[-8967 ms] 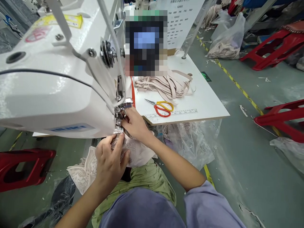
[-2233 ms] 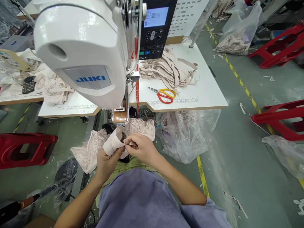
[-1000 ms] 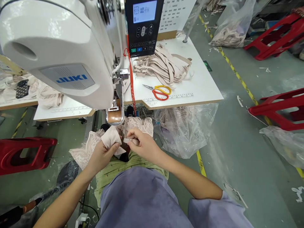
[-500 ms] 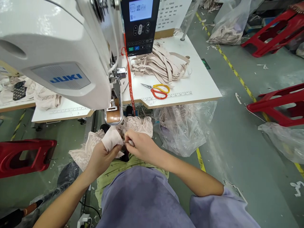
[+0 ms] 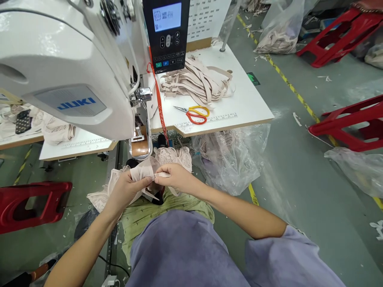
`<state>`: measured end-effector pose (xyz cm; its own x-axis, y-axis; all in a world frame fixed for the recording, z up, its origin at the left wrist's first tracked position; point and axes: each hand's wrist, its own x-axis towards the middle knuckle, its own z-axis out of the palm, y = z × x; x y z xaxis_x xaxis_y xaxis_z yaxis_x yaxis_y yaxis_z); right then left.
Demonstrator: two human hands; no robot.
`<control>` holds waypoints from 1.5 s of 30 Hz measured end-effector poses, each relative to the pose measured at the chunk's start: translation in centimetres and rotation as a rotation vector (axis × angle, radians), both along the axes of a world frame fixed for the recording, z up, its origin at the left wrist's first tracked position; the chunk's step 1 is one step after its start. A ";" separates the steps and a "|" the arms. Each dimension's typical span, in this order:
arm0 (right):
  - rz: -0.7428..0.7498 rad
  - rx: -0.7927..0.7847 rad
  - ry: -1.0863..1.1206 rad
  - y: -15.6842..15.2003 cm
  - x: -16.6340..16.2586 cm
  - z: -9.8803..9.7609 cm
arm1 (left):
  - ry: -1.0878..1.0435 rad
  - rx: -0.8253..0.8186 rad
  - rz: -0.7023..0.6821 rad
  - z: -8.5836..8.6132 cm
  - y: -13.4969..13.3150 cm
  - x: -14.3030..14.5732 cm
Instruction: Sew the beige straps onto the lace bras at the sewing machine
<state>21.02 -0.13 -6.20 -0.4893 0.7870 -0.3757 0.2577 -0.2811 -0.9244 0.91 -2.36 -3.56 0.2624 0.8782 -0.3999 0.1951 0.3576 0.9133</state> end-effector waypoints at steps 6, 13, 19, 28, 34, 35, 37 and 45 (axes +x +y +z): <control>-0.099 0.021 0.035 -0.6 -0.5 0.3 | -0.110 0.011 0.126 -1.2 0.2 0.5; -0.082 0.366 -0.147 0.0 -0.7 1.4 | -0.091 -0.009 0.284 -0.5 -0.2 1.5; 0.008 0.078 0.074 2.7 0.6 4.8 | -0.318 0.035 0.430 -1.9 -1.8 -0.4; 0.461 0.326 -0.093 7.8 -1.3 10.1 | -0.380 0.456 0.344 0.6 -1.8 -1.6; 0.376 0.665 -0.431 10.2 -2.5 9.4 | 0.432 0.902 -0.173 -0.6 2.5 -6.0; 0.380 0.671 -0.418 10.2 -2.5 9.3 | 0.496 0.929 -0.230 -1.0 3.1 -6.3; 0.380 0.672 -0.403 10.2 -2.5 9.2 | 0.601 0.995 -0.316 -1.6 4.0 -6.4; 0.453 0.625 -0.538 10.2 -2.5 10.0 | 0.902 1.366 -0.464 -2.1 5.5 -6.5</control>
